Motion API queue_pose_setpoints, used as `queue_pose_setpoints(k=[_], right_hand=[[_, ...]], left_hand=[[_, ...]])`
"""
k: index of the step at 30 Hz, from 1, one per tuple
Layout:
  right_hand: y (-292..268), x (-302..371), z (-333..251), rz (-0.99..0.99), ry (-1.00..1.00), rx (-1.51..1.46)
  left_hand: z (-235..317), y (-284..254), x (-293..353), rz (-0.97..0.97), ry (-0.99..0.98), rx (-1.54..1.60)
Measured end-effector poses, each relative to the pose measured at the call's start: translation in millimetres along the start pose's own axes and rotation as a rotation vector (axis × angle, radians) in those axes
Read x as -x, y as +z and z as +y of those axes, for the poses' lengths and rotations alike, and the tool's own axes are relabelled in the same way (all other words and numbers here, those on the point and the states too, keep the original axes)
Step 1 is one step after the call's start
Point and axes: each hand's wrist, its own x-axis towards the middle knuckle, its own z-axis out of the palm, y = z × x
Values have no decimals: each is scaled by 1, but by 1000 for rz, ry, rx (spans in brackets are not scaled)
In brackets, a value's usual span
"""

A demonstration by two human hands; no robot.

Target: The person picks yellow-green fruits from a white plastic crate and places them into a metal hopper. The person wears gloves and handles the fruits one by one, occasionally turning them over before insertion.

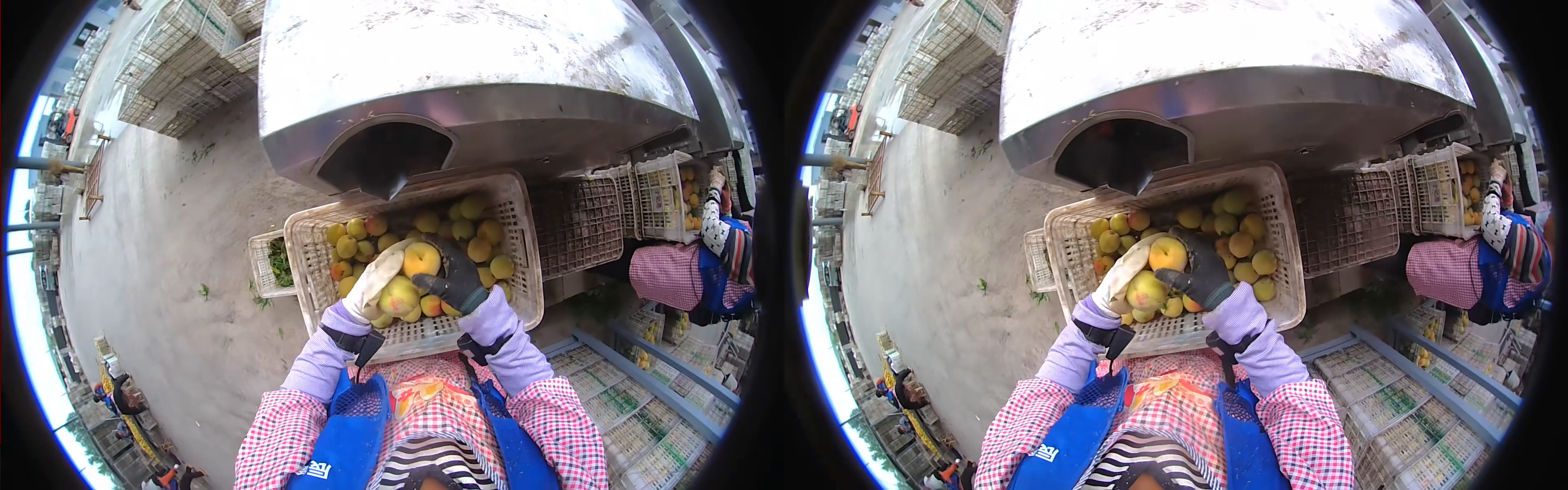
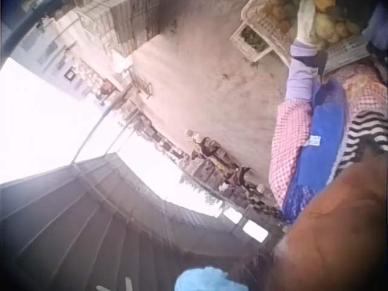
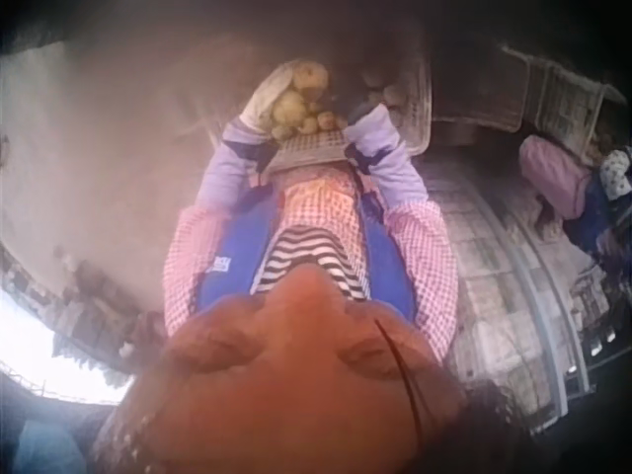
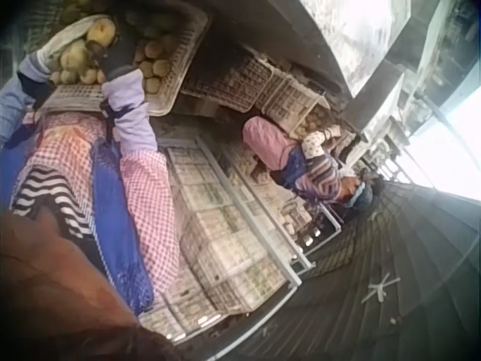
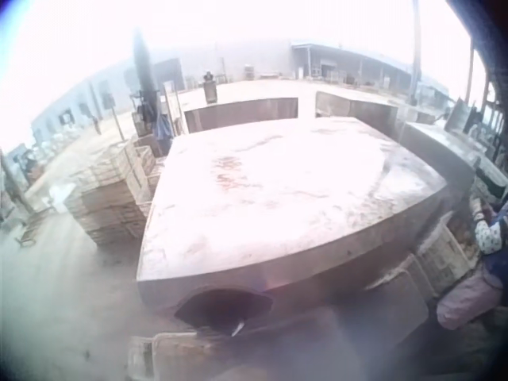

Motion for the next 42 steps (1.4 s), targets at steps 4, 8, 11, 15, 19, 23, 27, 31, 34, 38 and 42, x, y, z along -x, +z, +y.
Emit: queue_pose_setpoints(k=[4, 8, 11, 15, 19, 23, 27, 31, 34, 38, 42], right_hand=[[21, 7, -46, 150, -201, 443], [32, 3, -74, 262, -365, 470], [42, -22, -88, 453, -599, 660], [53, -81, -78, 575, -684, 899], [61, -117, -90, 141, -58, 1087], [50, -124, -104, -21, 29, 905], [46, -94, -109, 117, -564, 540], [82, -30, -76, 166, -677, 815], [90, -27, -74, 306, -649, 824], [86, -56, -71, 501, -661, 861], [70, -124, -50, 358, -274, 864]], left_hand=[[28, -4, 13, -48, 389, -586], [73, 1, 14, -130, 807, -1068], [80, -7, 15, 91, 986, -1190], [68, 8, 31, 301, 154, 518], [44, -19, 34, 380, 95, 600], [49, -26, 26, 220, 38, 748], [53, -25, 31, 228, -12, 838], [43, -26, 25, 88, 208, 369], [58, -12, 24, 202, 462, -213], [57, -33, 12, 268, 599, -616], [31, -40, 10, 143, 146, 457]])
